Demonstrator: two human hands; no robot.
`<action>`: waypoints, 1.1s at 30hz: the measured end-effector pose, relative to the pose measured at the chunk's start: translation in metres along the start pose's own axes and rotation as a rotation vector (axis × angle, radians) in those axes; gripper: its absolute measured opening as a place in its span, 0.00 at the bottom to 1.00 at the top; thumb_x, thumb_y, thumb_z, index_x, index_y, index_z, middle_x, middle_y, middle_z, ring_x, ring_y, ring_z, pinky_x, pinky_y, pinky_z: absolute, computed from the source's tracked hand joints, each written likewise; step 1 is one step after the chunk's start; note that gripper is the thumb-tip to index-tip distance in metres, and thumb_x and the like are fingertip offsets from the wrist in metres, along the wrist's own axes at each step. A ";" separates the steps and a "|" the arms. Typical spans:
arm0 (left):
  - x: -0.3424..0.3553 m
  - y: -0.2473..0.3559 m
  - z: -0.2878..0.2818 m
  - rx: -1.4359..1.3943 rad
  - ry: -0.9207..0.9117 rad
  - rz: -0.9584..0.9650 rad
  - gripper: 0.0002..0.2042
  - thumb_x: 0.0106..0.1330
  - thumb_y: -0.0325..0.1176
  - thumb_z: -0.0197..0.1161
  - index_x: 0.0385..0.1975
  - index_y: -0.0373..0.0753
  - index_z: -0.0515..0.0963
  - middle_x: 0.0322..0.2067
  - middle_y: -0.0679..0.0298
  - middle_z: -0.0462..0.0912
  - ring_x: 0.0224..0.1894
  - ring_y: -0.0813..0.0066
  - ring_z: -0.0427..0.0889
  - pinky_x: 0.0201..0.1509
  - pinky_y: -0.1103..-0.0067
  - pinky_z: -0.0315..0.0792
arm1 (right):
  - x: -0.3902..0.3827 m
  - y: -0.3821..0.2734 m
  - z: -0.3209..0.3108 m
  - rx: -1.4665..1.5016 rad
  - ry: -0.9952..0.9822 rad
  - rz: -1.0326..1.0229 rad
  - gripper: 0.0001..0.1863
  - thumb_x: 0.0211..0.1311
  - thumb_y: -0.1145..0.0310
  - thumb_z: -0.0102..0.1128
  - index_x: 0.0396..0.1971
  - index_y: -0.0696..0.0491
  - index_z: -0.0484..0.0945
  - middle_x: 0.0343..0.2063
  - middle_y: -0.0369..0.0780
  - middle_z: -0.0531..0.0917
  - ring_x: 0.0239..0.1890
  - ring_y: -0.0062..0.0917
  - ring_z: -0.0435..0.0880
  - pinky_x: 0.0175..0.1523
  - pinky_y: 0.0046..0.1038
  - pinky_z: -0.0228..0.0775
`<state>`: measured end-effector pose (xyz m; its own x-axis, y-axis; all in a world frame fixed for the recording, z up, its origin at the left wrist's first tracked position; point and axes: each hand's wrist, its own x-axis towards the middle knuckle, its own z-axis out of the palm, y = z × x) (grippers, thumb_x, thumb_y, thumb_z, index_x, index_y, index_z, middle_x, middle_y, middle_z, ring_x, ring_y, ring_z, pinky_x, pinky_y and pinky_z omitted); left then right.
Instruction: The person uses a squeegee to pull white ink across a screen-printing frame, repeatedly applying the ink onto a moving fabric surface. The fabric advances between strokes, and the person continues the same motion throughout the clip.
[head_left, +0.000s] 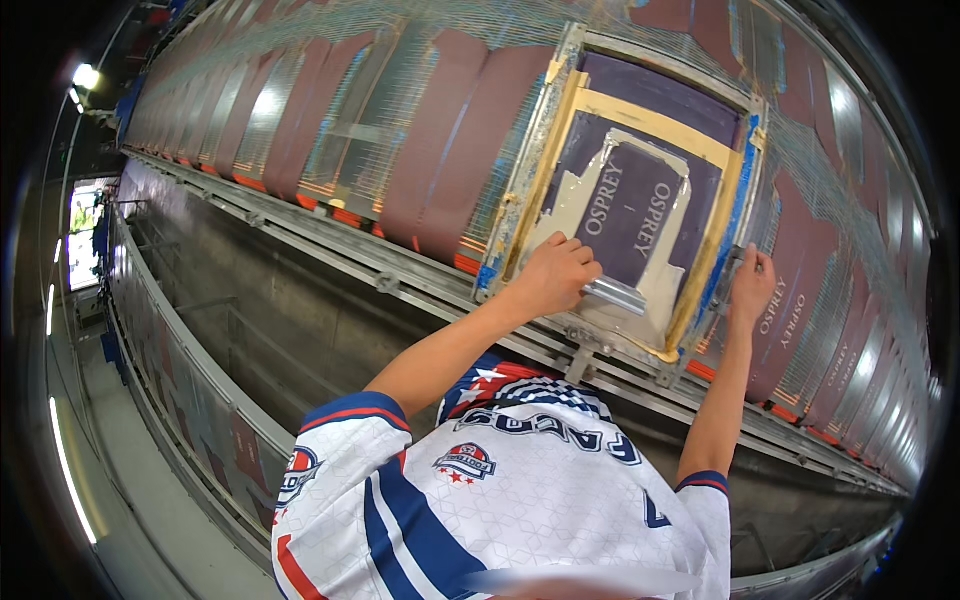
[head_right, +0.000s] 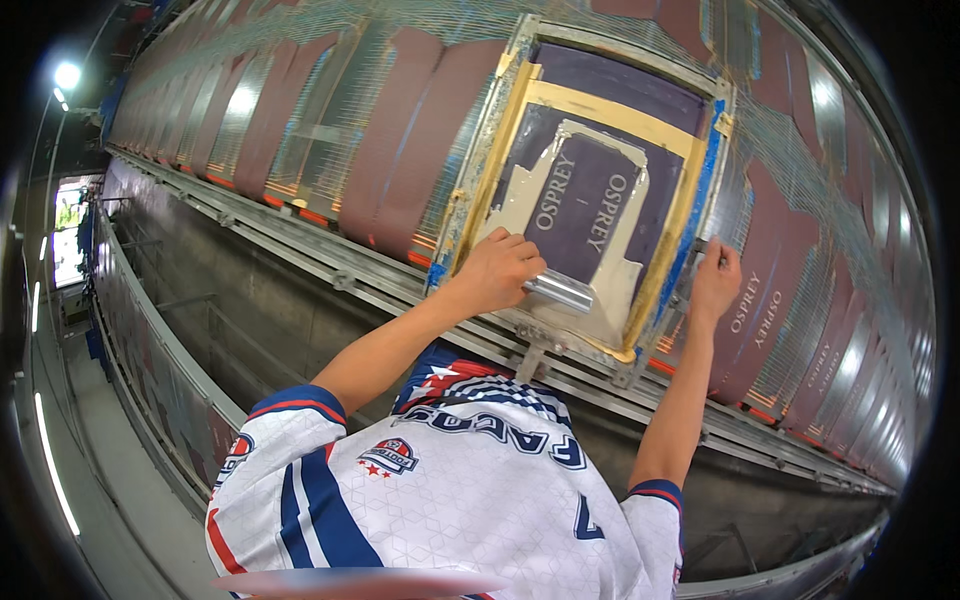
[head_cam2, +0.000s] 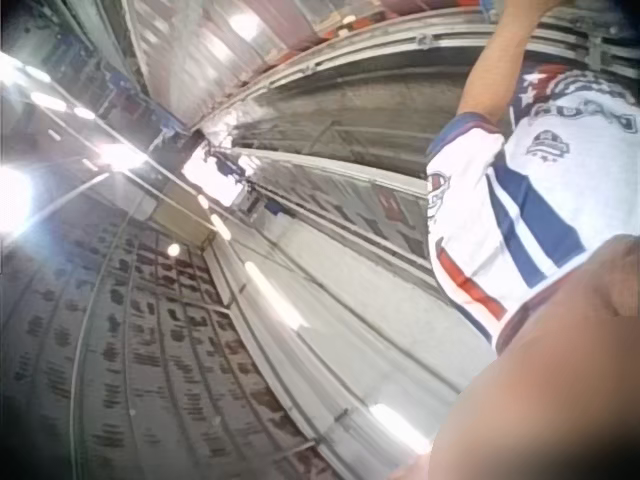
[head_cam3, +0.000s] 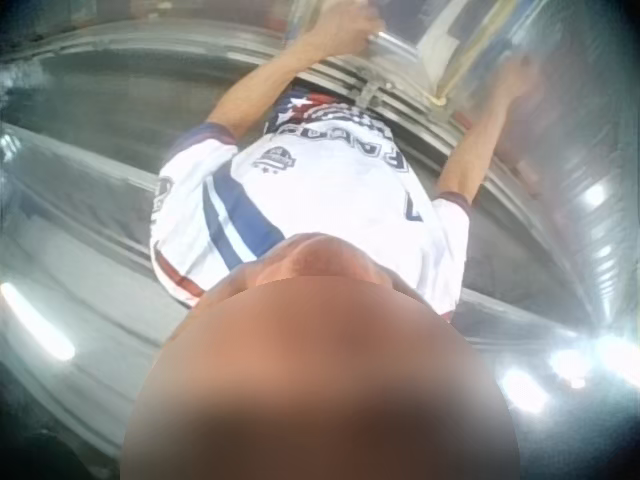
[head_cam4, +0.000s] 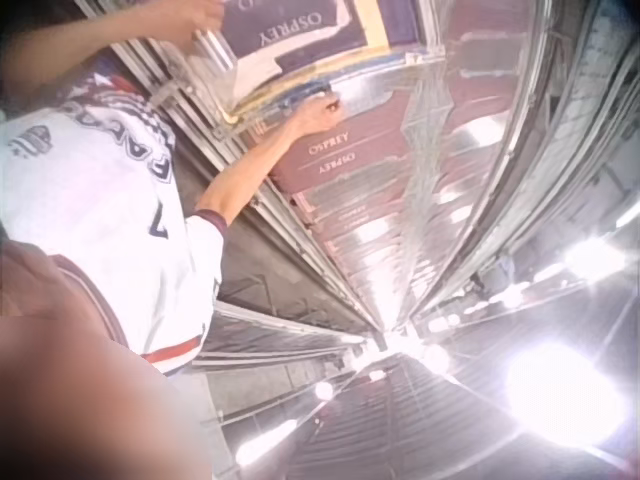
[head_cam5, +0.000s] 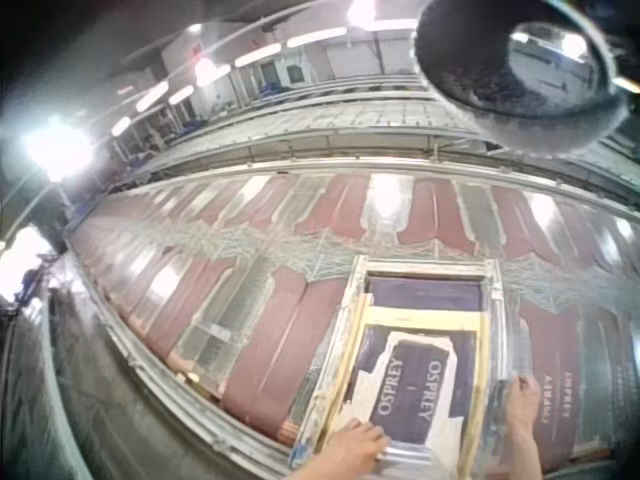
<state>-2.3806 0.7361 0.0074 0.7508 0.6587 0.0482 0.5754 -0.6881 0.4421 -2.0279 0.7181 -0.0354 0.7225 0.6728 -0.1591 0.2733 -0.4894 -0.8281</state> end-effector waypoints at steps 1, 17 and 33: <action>0.006 -0.002 -0.011 0.001 0.020 0.013 0.14 0.42 0.29 0.73 0.31 0.44 0.80 0.32 0.66 0.80 0.41 0.65 0.81 0.47 0.69 0.69 | -0.003 0.006 0.003 0.012 0.017 -0.029 0.16 0.72 0.57 0.61 0.32 0.55 0.81 0.16 0.29 0.70 0.20 0.13 0.66 0.26 0.25 0.57; -0.036 -0.034 -0.009 0.039 -0.028 0.116 0.13 0.38 0.28 0.75 0.26 0.42 0.79 0.27 0.66 0.84 0.33 0.66 0.83 0.43 0.70 0.68 | -0.019 0.024 0.056 0.057 0.003 0.052 0.18 0.68 0.54 0.62 0.31 0.56 0.80 0.18 0.38 0.75 0.23 0.22 0.70 0.33 0.32 0.64; 0.160 -0.137 -0.030 0.124 -0.014 0.201 0.11 0.45 0.38 0.77 0.24 0.42 0.82 0.23 0.62 0.83 0.29 0.57 0.83 0.38 0.66 0.71 | -0.011 -0.006 0.042 -0.422 -0.176 0.053 0.19 0.65 0.50 0.63 0.37 0.52 0.83 0.19 0.44 0.79 0.23 0.35 0.79 0.34 0.36 0.70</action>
<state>-2.3493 0.9449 -0.0192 0.8585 0.5007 0.1109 0.4485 -0.8378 0.3113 -2.0641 0.7370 -0.0513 0.6336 0.7068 -0.3145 0.4998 -0.6843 -0.5310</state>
